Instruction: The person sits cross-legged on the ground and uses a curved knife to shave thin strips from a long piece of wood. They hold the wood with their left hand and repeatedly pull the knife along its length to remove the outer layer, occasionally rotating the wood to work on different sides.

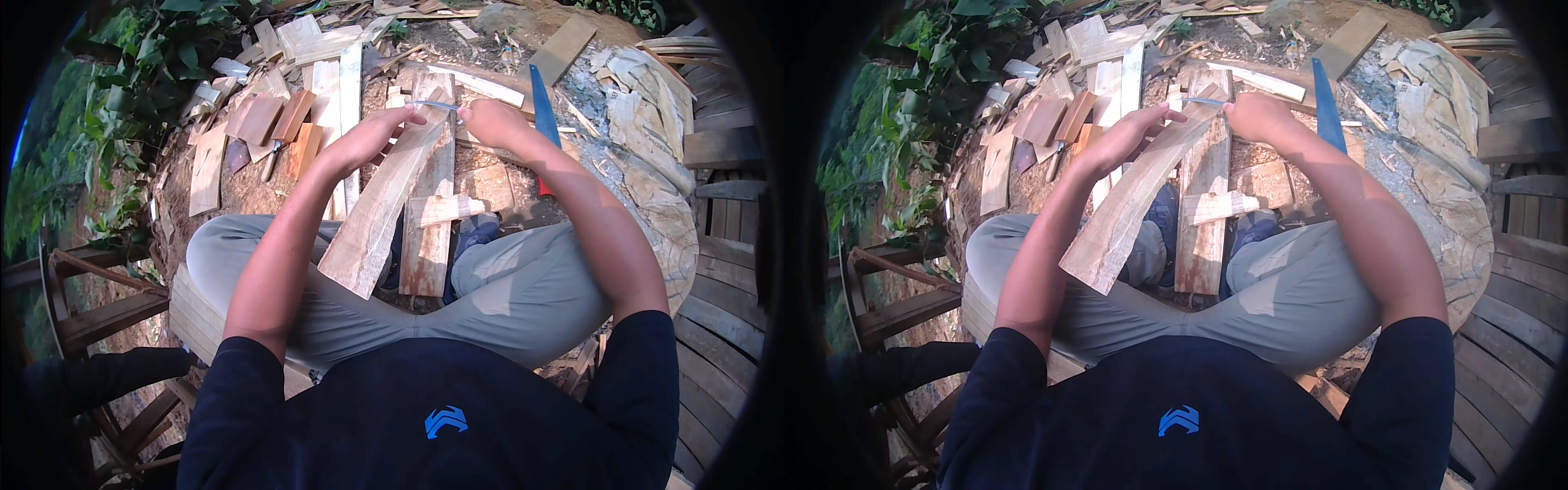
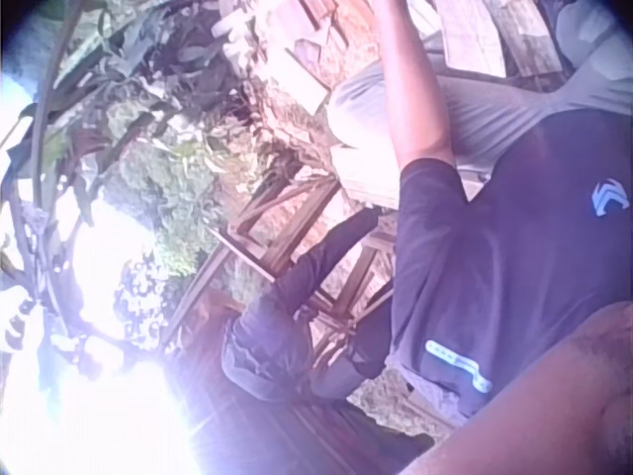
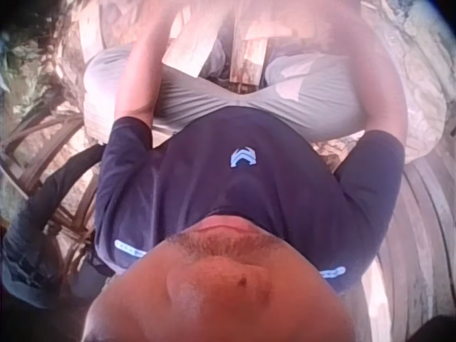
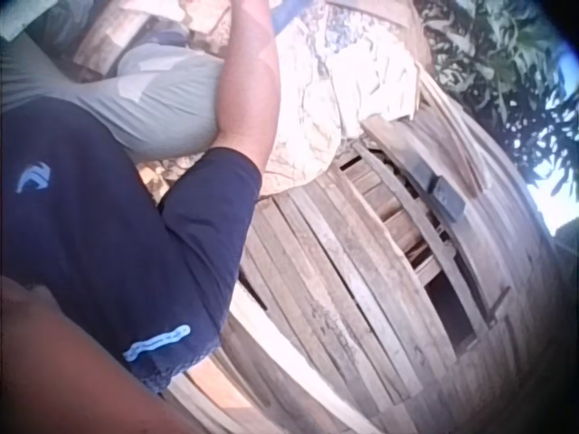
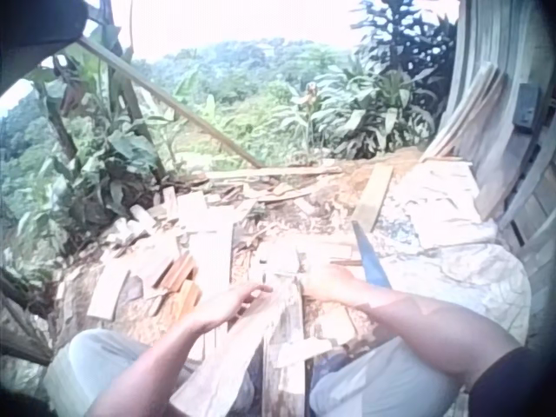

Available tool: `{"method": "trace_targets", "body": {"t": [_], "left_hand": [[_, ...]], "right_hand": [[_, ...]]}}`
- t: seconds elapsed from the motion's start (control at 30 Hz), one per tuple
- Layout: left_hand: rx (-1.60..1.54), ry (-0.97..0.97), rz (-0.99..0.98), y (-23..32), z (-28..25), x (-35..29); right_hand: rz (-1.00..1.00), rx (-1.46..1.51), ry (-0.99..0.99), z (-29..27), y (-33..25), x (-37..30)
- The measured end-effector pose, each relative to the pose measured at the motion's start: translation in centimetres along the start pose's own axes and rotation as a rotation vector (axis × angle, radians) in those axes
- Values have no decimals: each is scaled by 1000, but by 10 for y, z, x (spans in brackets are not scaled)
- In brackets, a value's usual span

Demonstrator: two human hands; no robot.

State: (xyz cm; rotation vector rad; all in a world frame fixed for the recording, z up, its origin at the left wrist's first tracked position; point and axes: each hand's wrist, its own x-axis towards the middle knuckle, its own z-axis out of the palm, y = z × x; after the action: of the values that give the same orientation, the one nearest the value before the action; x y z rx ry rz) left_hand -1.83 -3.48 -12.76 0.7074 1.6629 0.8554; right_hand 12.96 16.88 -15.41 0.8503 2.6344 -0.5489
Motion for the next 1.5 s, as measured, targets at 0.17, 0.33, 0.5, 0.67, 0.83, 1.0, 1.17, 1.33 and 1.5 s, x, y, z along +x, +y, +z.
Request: {"method": "trace_targets", "body": {"t": [0.17, 0.33, 0.5, 0.67, 0.83, 1.0, 1.17, 1.33, 1.5], "left_hand": [[-274, -42, 141, -10, -7, 3], [-424, -103, 375, -14, -10, -4], [-72, 35, 387, 7, 9, -4], [322, 466, 586, -16, 30, 4], [63, 529, 379, -5, 21, -11], [240, 537, 238, -17, 4, -19], [176, 708, 347, -22, 15, -16], [148, 627, 254, -19, -11, -17], [92, 618, 119, -33, -31, -15]], "right_hand": [[-25, 73, -64, 12, 6, 15], [-27, 165, -49, 19, 8, 21], [32, 361, 16, 28, 23, 23], [162, 526, -174, 26, -12, 9], [157, 558, -261, 22, -25, -16], [50, 489, -189, 47, -17, -25], [-144, 88, 122, 49, -11, -34], [-192, -27, 243, 41, -34, -40], [-291, -104, 220, 49, -36, -23]]}}
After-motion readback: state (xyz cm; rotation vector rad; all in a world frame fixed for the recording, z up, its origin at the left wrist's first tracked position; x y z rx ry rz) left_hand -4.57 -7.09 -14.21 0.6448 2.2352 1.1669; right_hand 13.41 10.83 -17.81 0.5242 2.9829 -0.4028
